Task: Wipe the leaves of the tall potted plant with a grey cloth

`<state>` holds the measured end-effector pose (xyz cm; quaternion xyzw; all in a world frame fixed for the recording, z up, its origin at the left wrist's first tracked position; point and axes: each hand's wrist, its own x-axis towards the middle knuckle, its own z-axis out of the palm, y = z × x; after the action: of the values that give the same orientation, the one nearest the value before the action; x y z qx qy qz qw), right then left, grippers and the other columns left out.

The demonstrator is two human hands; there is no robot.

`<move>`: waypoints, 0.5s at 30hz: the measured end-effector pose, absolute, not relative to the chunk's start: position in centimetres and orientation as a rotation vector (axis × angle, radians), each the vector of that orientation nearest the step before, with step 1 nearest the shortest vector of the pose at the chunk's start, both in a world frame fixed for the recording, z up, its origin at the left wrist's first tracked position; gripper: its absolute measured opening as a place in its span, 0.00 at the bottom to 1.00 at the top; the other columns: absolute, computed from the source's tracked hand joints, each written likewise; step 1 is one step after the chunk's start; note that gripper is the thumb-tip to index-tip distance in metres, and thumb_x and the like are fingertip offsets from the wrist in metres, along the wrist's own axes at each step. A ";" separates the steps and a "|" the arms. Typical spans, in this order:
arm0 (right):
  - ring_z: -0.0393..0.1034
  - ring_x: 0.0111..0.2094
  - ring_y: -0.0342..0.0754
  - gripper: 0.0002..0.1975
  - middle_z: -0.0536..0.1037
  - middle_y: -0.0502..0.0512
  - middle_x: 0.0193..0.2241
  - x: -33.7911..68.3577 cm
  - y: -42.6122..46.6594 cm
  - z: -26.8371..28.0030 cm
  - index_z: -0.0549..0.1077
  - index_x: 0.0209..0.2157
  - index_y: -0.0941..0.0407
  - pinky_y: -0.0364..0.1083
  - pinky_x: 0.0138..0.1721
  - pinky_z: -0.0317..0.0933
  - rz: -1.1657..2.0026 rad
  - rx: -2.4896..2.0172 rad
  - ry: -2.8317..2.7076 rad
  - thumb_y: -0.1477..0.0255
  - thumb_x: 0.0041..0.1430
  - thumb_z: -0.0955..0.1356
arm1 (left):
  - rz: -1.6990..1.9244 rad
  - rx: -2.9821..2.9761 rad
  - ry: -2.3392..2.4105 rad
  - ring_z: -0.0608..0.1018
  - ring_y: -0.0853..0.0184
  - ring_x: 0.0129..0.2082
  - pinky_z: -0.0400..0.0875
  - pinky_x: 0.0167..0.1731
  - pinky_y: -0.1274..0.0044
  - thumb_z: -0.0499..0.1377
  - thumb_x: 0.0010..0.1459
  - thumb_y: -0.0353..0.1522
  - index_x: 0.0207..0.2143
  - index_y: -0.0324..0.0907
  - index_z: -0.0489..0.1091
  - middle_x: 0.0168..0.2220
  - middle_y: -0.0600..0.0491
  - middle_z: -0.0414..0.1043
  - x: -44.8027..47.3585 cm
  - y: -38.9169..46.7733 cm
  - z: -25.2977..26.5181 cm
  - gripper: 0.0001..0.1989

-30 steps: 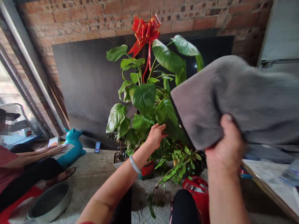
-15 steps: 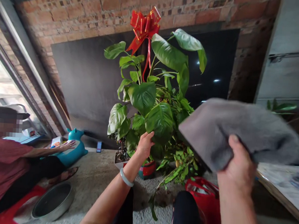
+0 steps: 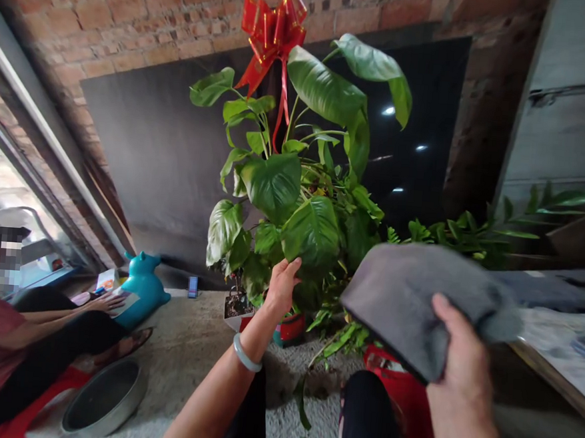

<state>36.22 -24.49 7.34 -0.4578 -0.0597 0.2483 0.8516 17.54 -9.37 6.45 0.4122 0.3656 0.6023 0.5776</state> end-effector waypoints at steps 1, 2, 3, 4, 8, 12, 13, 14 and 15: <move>0.79 0.56 0.57 0.39 0.81 0.60 0.59 37.2 -23.2 9.4 0.77 0.57 0.56 0.52 0.51 0.78 0.383 -0.908 -0.108 0.64 0.40 0.81 | 1.407 0.979 0.841 0.76 0.68 0.29 0.68 0.30 0.77 0.75 0.42 0.43 0.26 0.41 0.72 0.28 0.55 0.76 17.8 -9.5 6.5 0.19; 0.76 0.59 0.55 0.46 0.77 0.61 0.63 37.9 -21.6 10.9 0.71 0.63 0.57 0.51 0.53 0.76 0.268 -0.866 -0.124 0.68 0.40 0.81 | 1.400 0.994 0.828 0.76 0.68 0.29 0.69 0.30 0.77 0.75 0.41 0.44 0.25 0.41 0.73 0.28 0.55 0.76 18.0 -9.6 6.5 0.20; 0.74 0.61 0.54 0.44 0.74 0.63 0.65 38.2 -19.9 11.9 0.69 0.63 0.59 0.50 0.55 0.73 0.227 -0.915 -0.158 0.68 0.43 0.80 | 1.388 1.013 0.818 0.76 0.68 0.29 0.70 0.30 0.77 0.76 0.41 0.45 0.25 0.41 0.73 0.27 0.54 0.76 18.2 -9.7 6.5 0.20; 0.72 0.62 0.55 0.42 0.75 0.66 0.65 38.1 -18.3 12.0 0.70 0.61 0.62 0.50 0.57 0.72 0.242 -0.984 -0.210 0.69 0.43 0.79 | 1.377 1.033 0.812 0.76 0.68 0.29 0.70 0.30 0.77 0.76 0.40 0.45 0.25 0.41 0.73 0.27 0.54 0.76 18.3 -9.7 6.6 0.21; 0.80 0.50 0.67 0.28 0.86 0.67 0.45 34.2 -17.9 5.5 0.80 0.40 0.61 0.58 0.52 0.75 0.671 -1.231 -0.397 0.66 0.34 0.80 | 1.385 1.097 0.830 0.74 0.68 0.29 0.72 0.30 0.77 0.76 0.40 0.48 0.25 0.41 0.73 0.25 0.55 0.73 18.4 -9.4 6.9 0.23; 0.80 0.51 0.68 0.29 0.87 0.60 0.41 31.2 -24.5 -2.4 0.82 0.42 0.54 0.63 0.57 0.73 0.986 -1.481 -0.563 0.56 0.36 0.79 | 1.369 1.147 0.798 0.75 0.66 0.30 0.74 0.32 0.75 0.75 0.41 0.49 0.23 0.41 0.72 0.25 0.55 0.73 18.5 -9.2 6.9 0.23; 0.79 0.54 0.68 0.30 0.87 0.60 0.44 31.1 -26.0 -3.2 0.81 0.44 0.54 0.63 0.60 0.70 0.993 -1.531 -0.614 0.55 0.38 0.79 | 1.351 1.151 0.784 0.76 0.65 0.31 0.74 0.32 0.74 0.75 0.42 0.49 0.24 0.41 0.73 0.26 0.54 0.74 18.6 -9.2 6.8 0.23; 0.78 0.56 0.69 0.31 0.86 0.61 0.46 31.4 -27.2 -3.6 0.81 0.46 0.54 0.63 0.62 0.68 0.976 -1.561 -0.651 0.53 0.40 0.79 | 1.332 1.153 0.768 0.77 0.64 0.32 0.75 0.33 0.73 0.74 0.43 0.49 0.25 0.41 0.74 0.27 0.53 0.75 18.7 -9.2 6.7 0.23; 0.77 0.58 0.69 0.32 0.85 0.62 0.48 31.7 -28.1 -3.5 0.81 0.47 0.55 0.63 0.63 0.67 0.955 -1.580 -0.666 0.52 0.40 0.78 | 1.317 1.154 0.754 0.78 0.63 0.33 0.76 0.34 0.72 0.74 0.43 0.49 0.26 0.41 0.75 0.28 0.53 0.76 18.9 -9.3 6.5 0.22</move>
<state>31.71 -28.05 -3.53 -0.6691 -0.2821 0.4045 0.5560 18.85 -9.31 6.50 0.4935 0.3225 0.5631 0.5791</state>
